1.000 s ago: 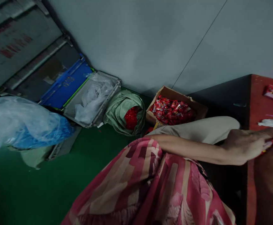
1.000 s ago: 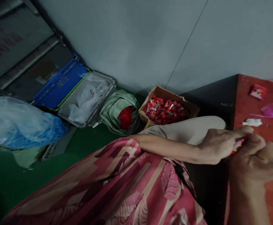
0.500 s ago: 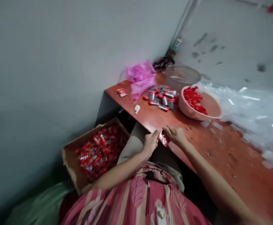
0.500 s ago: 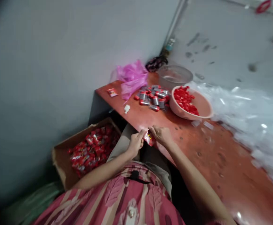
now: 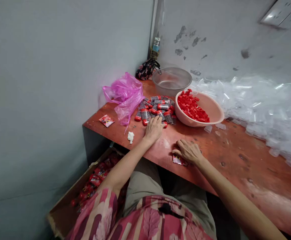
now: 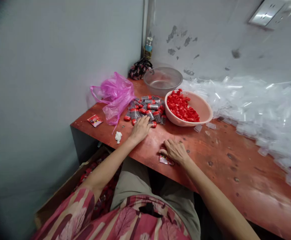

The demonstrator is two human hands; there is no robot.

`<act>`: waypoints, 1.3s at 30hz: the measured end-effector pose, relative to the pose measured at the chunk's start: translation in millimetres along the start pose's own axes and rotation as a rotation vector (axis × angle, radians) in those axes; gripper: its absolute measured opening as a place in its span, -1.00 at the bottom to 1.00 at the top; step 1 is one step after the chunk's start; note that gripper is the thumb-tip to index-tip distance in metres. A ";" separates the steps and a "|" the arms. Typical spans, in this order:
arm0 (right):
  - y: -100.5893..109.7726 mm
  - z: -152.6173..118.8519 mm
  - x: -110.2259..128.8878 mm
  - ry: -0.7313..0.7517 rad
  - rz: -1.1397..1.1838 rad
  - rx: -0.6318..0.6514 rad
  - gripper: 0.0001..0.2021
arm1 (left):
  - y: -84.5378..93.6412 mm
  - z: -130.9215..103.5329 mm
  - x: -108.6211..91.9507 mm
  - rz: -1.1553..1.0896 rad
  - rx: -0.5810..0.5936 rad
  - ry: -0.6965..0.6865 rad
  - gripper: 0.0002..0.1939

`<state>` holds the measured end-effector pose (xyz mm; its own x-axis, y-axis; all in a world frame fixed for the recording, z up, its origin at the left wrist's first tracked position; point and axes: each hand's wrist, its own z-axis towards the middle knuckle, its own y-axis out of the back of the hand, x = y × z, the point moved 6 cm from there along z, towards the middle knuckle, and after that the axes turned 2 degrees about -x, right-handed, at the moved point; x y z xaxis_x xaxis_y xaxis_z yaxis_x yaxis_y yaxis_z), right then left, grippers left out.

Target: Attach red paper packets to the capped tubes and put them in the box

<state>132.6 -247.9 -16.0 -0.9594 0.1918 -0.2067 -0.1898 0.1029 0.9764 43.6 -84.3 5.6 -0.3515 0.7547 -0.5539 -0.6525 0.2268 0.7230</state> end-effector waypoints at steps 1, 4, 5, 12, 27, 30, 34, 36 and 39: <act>-0.1 -1.2 -3.7 -0.023 0.018 0.004 -0.50 | -5.4 10.4 0.4 0.077 0.018 -0.004 -0.56; 1.5 -5.8 -15.6 -0.093 0.092 -0.014 -0.56 | -18.7 33.8 6.3 0.266 0.069 0.069 -0.49; 2.6 -7.9 -19.0 -0.116 0.121 -0.033 -0.58 | -22.4 38.3 8.4 0.307 0.088 0.095 -0.47; 4.3 -36.3 -24.5 -0.144 0.347 -0.210 -0.65 | -38.6 10.0 3.1 0.393 0.190 0.052 -0.49; 17.9 -22.8 -40.6 -0.097 0.712 -0.358 -0.74 | -3.2 -96.1 -36.0 0.096 -0.033 -0.105 -0.62; 13.0 -31.6 -44.7 -0.099 0.763 -0.355 -0.75 | -17.2 -118.7 -62.0 0.155 0.092 -0.215 -0.61; -3.5 -64.0 -51.6 -0.177 0.881 -0.339 -0.76 | -43.7 -121.6 -78.8 0.274 0.162 -0.176 -0.56; -11.5 -80.7 -53.9 -0.232 0.959 -0.338 -0.76 | -52.8 -118.7 -79.3 0.293 0.167 -0.132 -0.59; -21.1 -94.0 -50.4 -0.281 1.094 -0.306 -0.78 | -55.7 -117.2 -77.6 0.269 0.121 -0.113 -0.67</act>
<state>165.4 -351.6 -20.4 -0.5695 0.2452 0.7845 0.6300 -0.4829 0.6083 28.6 -227.6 -40.1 -0.4197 0.8594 -0.2919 -0.4596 0.0762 0.8849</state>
